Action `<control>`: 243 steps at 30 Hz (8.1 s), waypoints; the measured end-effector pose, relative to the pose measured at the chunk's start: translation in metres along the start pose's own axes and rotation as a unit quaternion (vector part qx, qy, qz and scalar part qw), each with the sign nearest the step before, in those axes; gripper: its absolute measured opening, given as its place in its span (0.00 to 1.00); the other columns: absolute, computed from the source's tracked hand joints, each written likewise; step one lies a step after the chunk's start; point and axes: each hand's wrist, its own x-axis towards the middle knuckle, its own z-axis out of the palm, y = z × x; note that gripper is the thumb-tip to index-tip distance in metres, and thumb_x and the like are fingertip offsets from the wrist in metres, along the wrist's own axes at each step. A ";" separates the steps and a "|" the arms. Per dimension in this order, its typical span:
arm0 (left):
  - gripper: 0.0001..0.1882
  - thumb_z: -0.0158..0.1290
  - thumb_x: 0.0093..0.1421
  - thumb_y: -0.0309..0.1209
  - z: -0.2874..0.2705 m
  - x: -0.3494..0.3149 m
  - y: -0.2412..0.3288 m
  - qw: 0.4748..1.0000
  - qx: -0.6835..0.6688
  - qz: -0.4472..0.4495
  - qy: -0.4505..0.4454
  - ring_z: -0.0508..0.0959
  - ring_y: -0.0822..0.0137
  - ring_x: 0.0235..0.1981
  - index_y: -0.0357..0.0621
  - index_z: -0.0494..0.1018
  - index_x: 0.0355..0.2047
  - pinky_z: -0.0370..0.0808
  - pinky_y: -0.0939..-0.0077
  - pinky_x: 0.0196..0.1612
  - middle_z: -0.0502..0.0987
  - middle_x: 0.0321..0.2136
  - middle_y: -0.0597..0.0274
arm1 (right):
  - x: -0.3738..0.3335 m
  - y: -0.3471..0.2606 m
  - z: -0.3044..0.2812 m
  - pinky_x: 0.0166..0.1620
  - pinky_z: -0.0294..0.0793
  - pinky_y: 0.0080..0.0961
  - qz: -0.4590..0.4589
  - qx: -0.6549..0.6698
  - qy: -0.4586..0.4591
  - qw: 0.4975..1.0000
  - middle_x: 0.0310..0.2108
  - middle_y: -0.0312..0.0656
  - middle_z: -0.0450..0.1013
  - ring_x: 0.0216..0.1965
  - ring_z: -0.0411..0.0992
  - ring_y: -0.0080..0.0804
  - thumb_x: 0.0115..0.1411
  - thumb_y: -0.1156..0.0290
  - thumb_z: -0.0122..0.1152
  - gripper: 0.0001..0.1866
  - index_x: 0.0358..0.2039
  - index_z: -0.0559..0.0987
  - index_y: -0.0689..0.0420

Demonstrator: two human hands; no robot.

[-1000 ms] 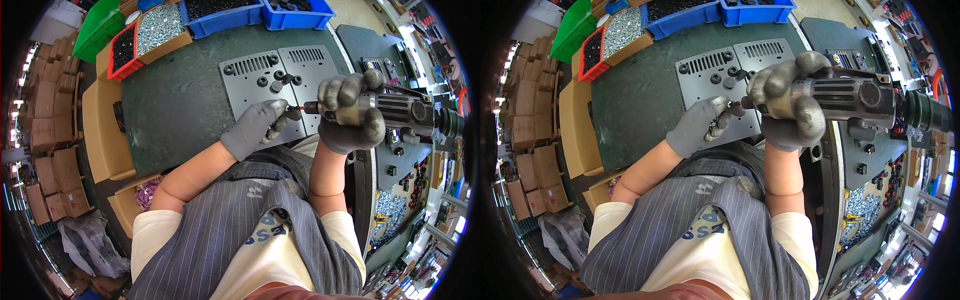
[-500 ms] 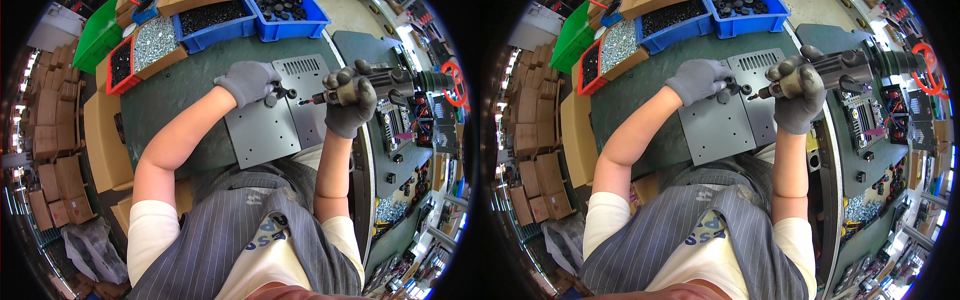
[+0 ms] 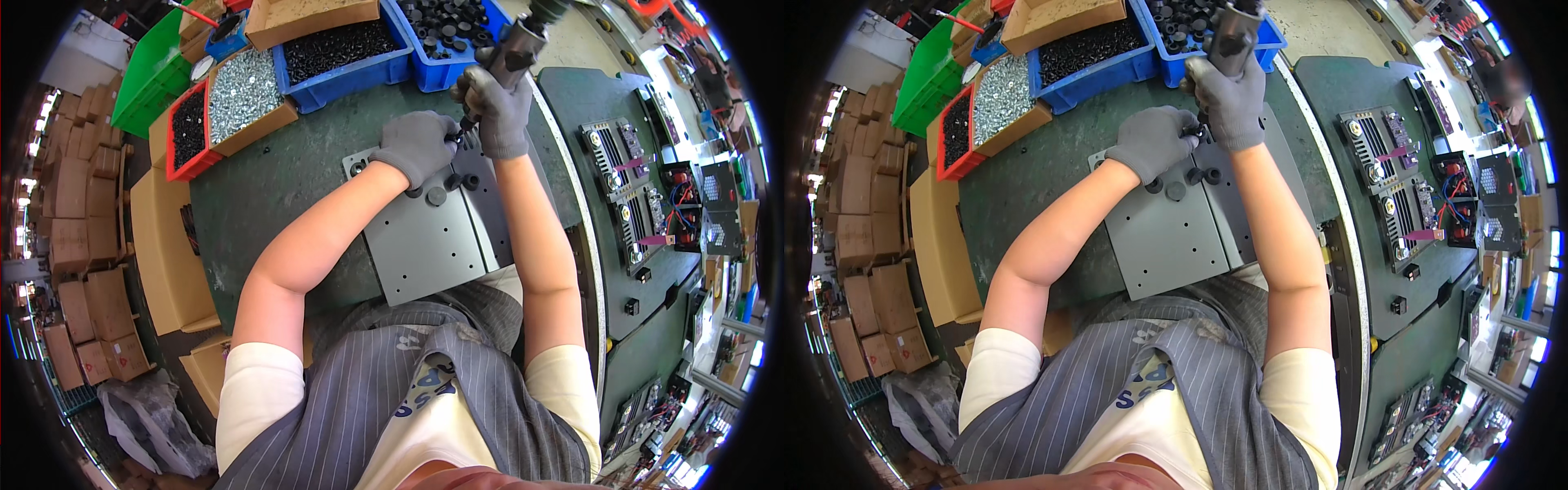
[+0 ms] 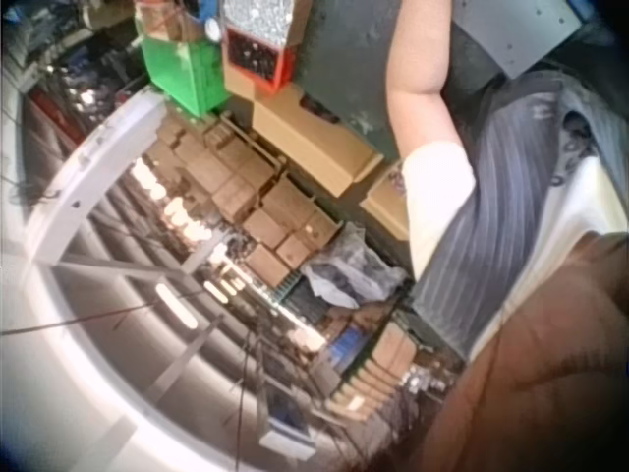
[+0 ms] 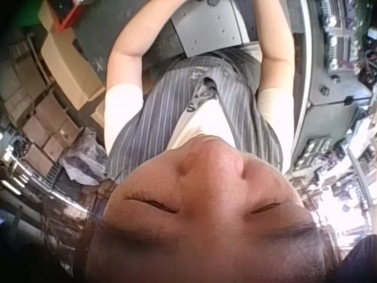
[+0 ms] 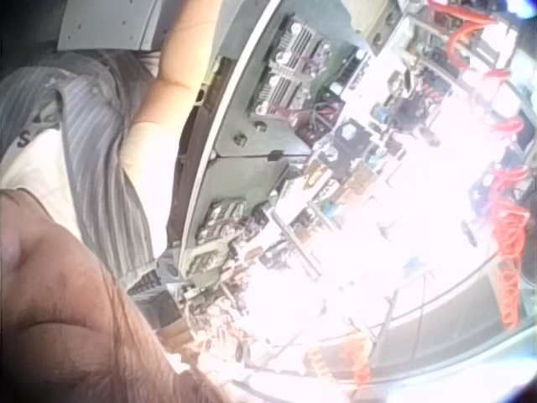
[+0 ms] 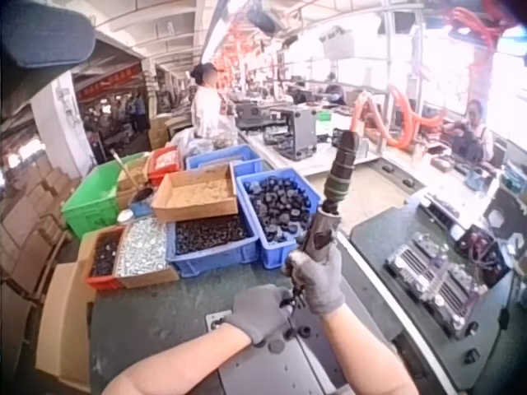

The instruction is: Assemble metal enclosures for power supply units by installing fans, components, and securing them with screws.

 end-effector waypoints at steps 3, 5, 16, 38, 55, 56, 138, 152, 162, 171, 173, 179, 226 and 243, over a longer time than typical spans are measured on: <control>0.14 0.52 0.52 0.41 -0.001 0.000 0.004 1.000 0.004 0.004 0.014 0.76 0.55 0.38 0.54 0.77 0.37 0.72 0.61 0.40 0.77 0.34 0.58 | 0.009 0.005 -0.003 0.28 0.72 0.25 0.015 -0.004 -0.048 0.999 0.22 0.43 0.69 0.21 0.70 0.30 0.48 0.68 0.59 0.19 0.39 0.69 0.65; 0.13 0.49 0.52 0.38 -0.004 0.000 0.012 0.998 0.027 -0.038 -0.038 0.76 0.57 0.41 0.56 0.77 0.37 0.73 0.62 0.43 0.76 0.36 0.59 | 0.006 0.008 0.000 0.27 0.71 0.24 0.020 -0.005 -0.054 0.998 0.22 0.43 0.70 0.20 0.70 0.29 0.48 0.68 0.58 0.18 0.38 0.70 0.65; 0.14 0.48 0.54 0.35 0.015 0.003 -0.013 0.992 -0.121 -0.023 0.014 0.77 0.59 0.38 0.49 0.75 0.40 0.73 0.65 0.41 0.77 0.34 0.57 | 0.017 0.001 0.001 0.20 0.67 0.17 0.031 -0.003 -0.128 0.991 0.21 0.39 0.70 0.18 0.70 0.24 0.47 0.71 0.64 0.22 0.42 0.70 0.63; 0.16 0.49 0.62 0.41 0.001 -0.128 0.015 0.502 -0.845 -0.087 -0.163 0.65 0.80 0.16 0.40 0.70 0.38 0.57 0.92 0.13 0.69 0.24 0.69 | -0.121 -0.101 -0.004 0.30 0.71 0.30 -0.164 0.279 -0.077 0.943 0.28 0.43 0.70 0.26 0.70 0.36 0.51 0.65 0.54 0.27 0.51 0.63 0.59; 0.25 0.42 0.63 0.50 -0.001 -0.143 0.058 0.629 -0.723 -0.242 -0.152 0.57 0.76 0.05 0.39 0.68 0.22 0.52 0.84 0.07 0.62 0.10 0.66 | -0.135 -0.101 -0.002 0.28 0.72 0.32 -0.190 0.284 -0.133 0.930 0.28 0.43 0.72 0.23 0.70 0.35 0.50 0.68 0.57 0.26 0.51 0.66 0.55; 0.25 0.42 0.63 0.50 0.003 -0.142 0.057 0.629 -0.722 -0.243 -0.152 0.57 0.76 0.05 0.39 0.68 0.22 0.52 0.84 0.07 0.62 0.10 0.66 | -0.135 -0.101 -0.004 0.29 0.72 0.33 -0.191 0.290 -0.157 0.925 0.29 0.43 0.72 0.23 0.70 0.35 0.50 0.68 0.57 0.26 0.51 0.65 0.55; 0.15 0.42 0.64 0.33 -0.001 -0.065 0.065 0.608 -0.760 -0.166 -0.158 0.64 0.82 0.21 0.37 0.68 0.47 0.62 0.94 0.18 0.67 0.27 0.69 | -0.104 -0.104 -0.059 0.30 0.74 0.33 -0.176 0.241 -0.050 0.953 0.26 0.44 0.71 0.25 0.71 0.36 0.50 0.70 0.60 0.24 0.48 0.66 0.59; 0.13 0.39 0.64 0.28 0.004 -0.125 0.072 0.383 -0.889 -0.147 -0.203 0.62 0.82 0.19 0.35 0.66 0.46 0.57 0.93 0.12 0.67 0.27 0.64 | -0.131 -0.114 -0.033 0.29 0.69 0.31 -0.226 0.225 -0.144 0.937 0.28 0.41 0.70 0.23 0.68 0.32 0.51 0.66 0.56 0.23 0.47 0.65 0.53; 0.16 0.40 0.65 0.31 -0.001 -0.128 0.083 0.487 -0.826 -0.068 -0.276 0.65 0.79 0.21 0.34 0.68 0.47 0.64 0.88 0.18 0.68 0.23 0.68 | -0.139 -0.125 -0.058 0.29 0.65 0.29 -0.190 0.307 -0.142 0.922 0.29 0.42 0.71 0.22 0.66 0.31 0.53 0.60 0.54 0.26 0.51 0.64 0.55; 0.20 0.54 0.52 0.42 0.004 -0.046 0.076 0.993 0.061 0.088 -0.045 0.76 0.56 0.37 0.48 0.75 0.44 0.72 0.64 0.40 0.76 0.37 0.56 | -0.163 -0.127 -0.119 0.34 0.65 0.29 -0.169 0.191 0.091 0.963 0.29 0.43 0.70 0.28 0.66 0.33 0.54 0.60 0.50 0.23 0.48 0.67 0.60; 0.19 0.54 0.52 0.42 0.005 -0.041 0.091 0.991 -0.009 0.109 -0.073 0.76 0.56 0.37 0.49 0.75 0.43 0.72 0.65 0.40 0.77 0.36 0.56 | -0.169 -0.129 -0.134 0.34 0.66 0.30 -0.165 0.162 0.106 0.967 0.28 0.44 0.70 0.29 0.66 0.34 0.54 0.62 0.50 0.23 0.48 0.68 0.60; 0.17 0.55 0.50 0.42 0.047 -0.041 0.145 0.958 -0.169 0.163 -0.165 0.77 0.60 0.36 0.51 0.77 0.40 0.72 0.70 0.39 0.78 0.34 0.57 | -0.159 -0.119 -0.147 0.31 0.73 0.31 -0.202 0.026 0.202 0.958 0.25 0.46 0.69 0.25 0.70 0.32 0.49 0.72 0.53 0.20 0.44 0.66 0.64; 0.16 0.43 0.64 0.33 0.025 -0.113 0.090 0.582 -0.770 -0.158 -0.209 0.62 0.84 0.19 0.36 0.71 0.46 0.59 0.93 0.15 0.66 0.23 0.71 | -0.149 -0.122 -0.086 0.27 0.73 0.29 -0.196 0.189 -0.050 0.961 0.26 0.45 0.71 0.24 0.71 0.36 0.51 0.70 0.55 0.24 0.49 0.65 0.60; 0.18 0.36 0.66 0.35 0.026 -0.143 0.082 0.370 -0.875 -0.045 -0.308 0.59 0.83 0.17 0.35 0.67 0.46 0.54 0.93 0.13 0.65 0.22 0.69 | -0.161 -0.117 -0.045 0.28 0.70 0.29 -0.210 0.251 -0.132 0.936 0.30 0.43 0.72 0.23 0.69 0.34 0.51 0.66 0.56 0.26 0.51 0.64 0.55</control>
